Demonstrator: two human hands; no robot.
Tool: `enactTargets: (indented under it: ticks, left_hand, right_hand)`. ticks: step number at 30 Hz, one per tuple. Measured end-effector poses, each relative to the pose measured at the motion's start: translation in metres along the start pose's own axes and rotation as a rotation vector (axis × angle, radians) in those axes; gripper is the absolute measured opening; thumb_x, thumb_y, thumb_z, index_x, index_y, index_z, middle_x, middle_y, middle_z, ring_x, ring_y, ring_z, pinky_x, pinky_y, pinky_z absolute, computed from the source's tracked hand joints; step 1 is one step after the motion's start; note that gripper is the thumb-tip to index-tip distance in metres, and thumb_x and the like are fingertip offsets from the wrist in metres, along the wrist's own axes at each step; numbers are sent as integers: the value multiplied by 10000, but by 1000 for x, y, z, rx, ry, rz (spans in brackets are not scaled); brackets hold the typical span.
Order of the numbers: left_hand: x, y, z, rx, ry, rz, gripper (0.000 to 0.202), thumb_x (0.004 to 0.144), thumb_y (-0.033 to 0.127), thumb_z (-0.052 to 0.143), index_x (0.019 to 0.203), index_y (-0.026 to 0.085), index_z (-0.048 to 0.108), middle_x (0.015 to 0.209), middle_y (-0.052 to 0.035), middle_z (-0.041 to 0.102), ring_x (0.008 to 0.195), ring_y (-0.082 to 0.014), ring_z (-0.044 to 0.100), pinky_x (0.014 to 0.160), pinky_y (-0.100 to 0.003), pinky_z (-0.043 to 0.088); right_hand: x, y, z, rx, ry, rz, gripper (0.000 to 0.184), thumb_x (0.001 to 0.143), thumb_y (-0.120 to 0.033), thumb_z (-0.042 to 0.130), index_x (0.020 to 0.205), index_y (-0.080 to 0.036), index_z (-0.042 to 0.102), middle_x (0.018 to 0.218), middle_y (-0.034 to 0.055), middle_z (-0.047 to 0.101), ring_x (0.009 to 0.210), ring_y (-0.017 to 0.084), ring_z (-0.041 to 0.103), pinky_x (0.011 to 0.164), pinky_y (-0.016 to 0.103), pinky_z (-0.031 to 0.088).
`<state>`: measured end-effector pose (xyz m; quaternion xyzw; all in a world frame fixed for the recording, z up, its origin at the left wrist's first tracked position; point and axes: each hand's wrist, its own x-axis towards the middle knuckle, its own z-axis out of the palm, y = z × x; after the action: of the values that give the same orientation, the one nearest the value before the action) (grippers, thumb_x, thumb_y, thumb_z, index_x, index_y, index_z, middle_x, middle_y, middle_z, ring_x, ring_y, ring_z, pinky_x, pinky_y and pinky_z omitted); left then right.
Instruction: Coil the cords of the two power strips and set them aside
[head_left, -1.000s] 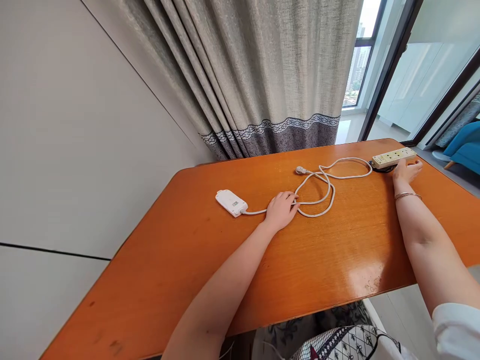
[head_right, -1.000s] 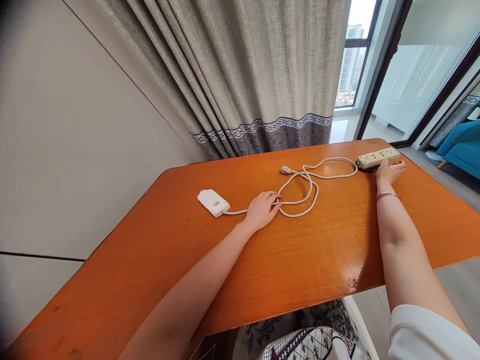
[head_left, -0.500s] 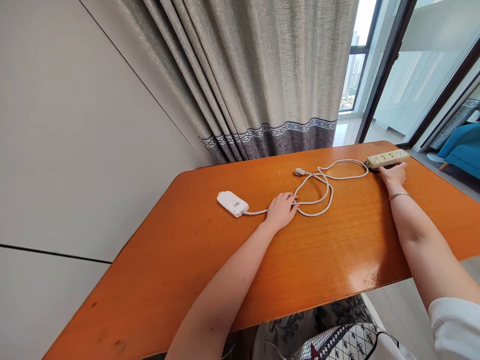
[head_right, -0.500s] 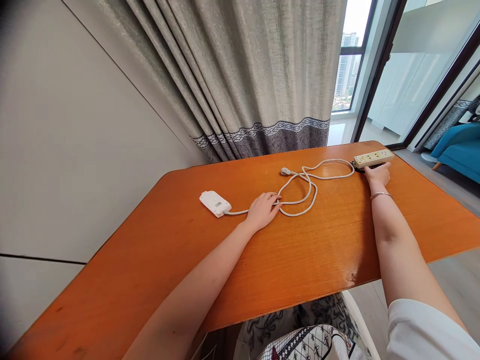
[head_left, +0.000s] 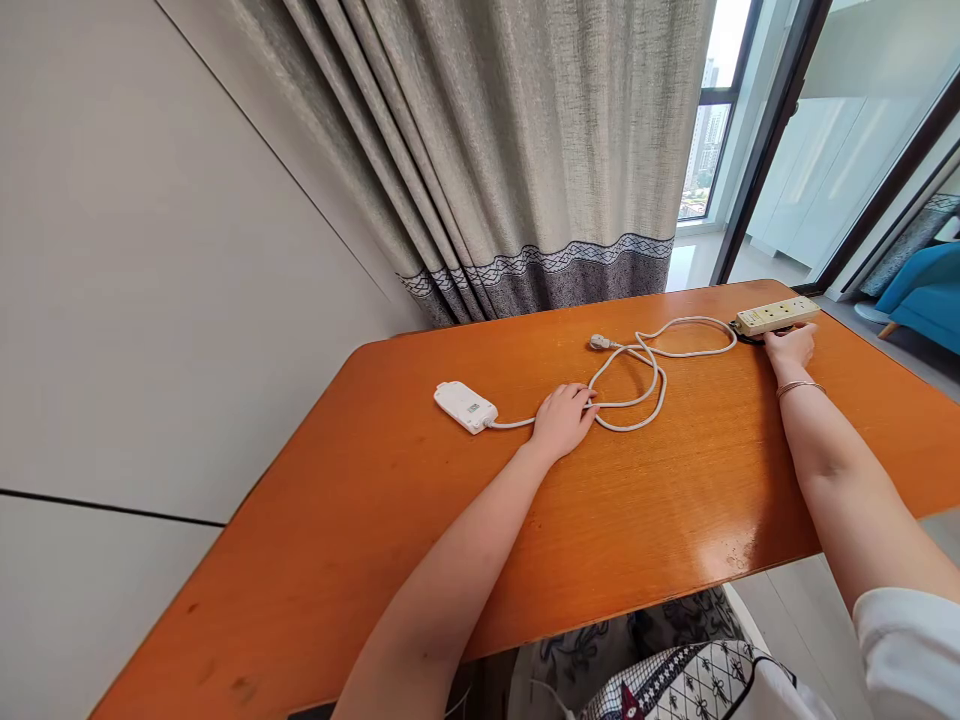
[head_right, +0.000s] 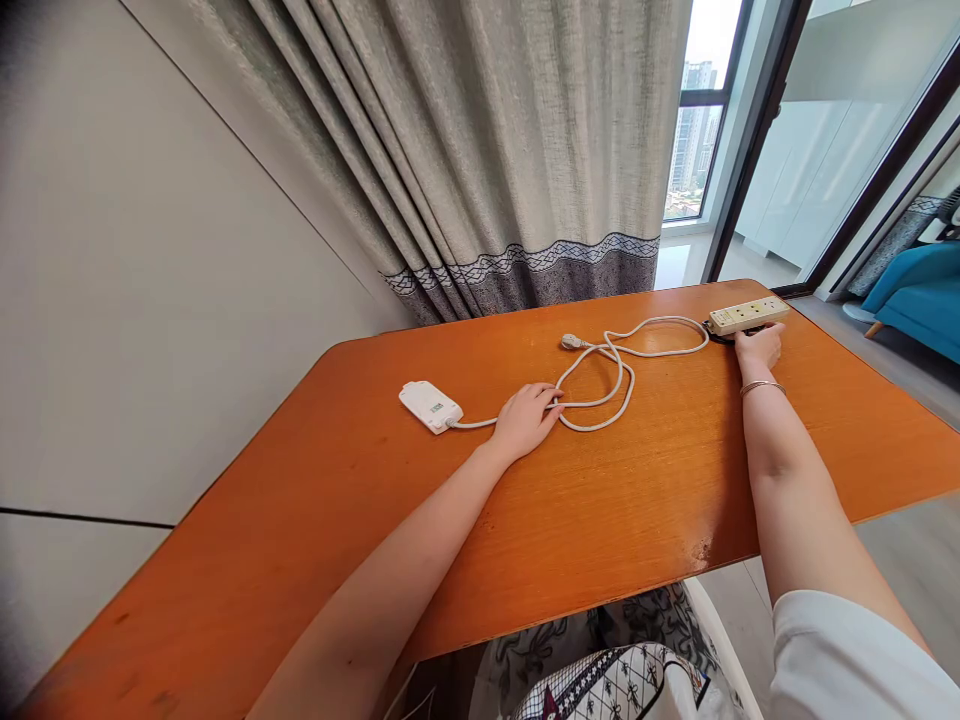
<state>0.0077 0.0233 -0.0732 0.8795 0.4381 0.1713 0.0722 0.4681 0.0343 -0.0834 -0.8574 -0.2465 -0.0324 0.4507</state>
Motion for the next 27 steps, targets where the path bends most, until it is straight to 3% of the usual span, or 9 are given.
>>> enactTargets:
  ticks: [6, 11, 17, 22, 25, 27]
  left_hand:
    - [0, 0, 0, -2, -6, -2, 298, 973, 308, 521, 1212, 233, 682, 1268, -103, 674, 1195, -289, 602, 1011, -449, 500]
    - [0, 0, 0, 3, -8, 4, 307, 977, 307, 516, 1223, 220, 678, 1280, -105, 671, 1205, -294, 599, 1015, -458, 498]
    - [0, 2, -2, 14, -22, 5, 312, 981, 305, 511, 1223, 210, 682, 1286, -105, 670, 1206, -289, 596, 1018, -447, 495]
    - [-1, 4, -4, 12, -26, 5, 321, 989, 295, 497, 1226, 197, 692, 1291, -109, 670, 1216, -286, 593, 1046, -451, 486]
    - [-3, 5, -6, 6, -38, -2, 340, 1000, 253, 450, 1237, 186, 685, 1314, -112, 662, 1234, -277, 587, 1058, -449, 478]
    - [-5, 5, -7, 5, -41, -1, 353, 998, 220, 433, 1255, 182, 672, 1324, -109, 662, 1241, -267, 586, 1069, -440, 471]
  right_hand:
    - [-4, -6, -2, 52, 69, 123, 463, 771, -187, 681, 1164, -152, 439, 1170, 174, 649, 1238, 339, 614, 1102, 506, 452]
    - [-9, -9, -9, 136, 155, 178, 329, 847, -98, 512, 1154, -192, 435, 1112, 123, 644, 1176, 274, 630, 1084, 460, 455]
    - [-27, -16, -14, 259, 157, 156, 248, 836, -84, 433, 1055, -189, 481, 1041, 99, 609, 1062, 253, 627, 1030, 444, 466]
    - [-75, -38, -3, 388, -83, -34, 166, 810, -136, 425, 938, -164, 527, 950, 77, 616, 942, 202, 606, 939, 376, 495]
    - [-123, -56, 8, 454, -363, -219, 150, 805, -241, 504, 905, -163, 585, 878, 54, 645, 845, 178, 607, 871, 339, 513]
    - [-158, -66, 15, 476, -580, -347, 233, 811, -331, 568, 960, -162, 629, 852, 47, 673, 799, 173, 622, 821, 329, 527]
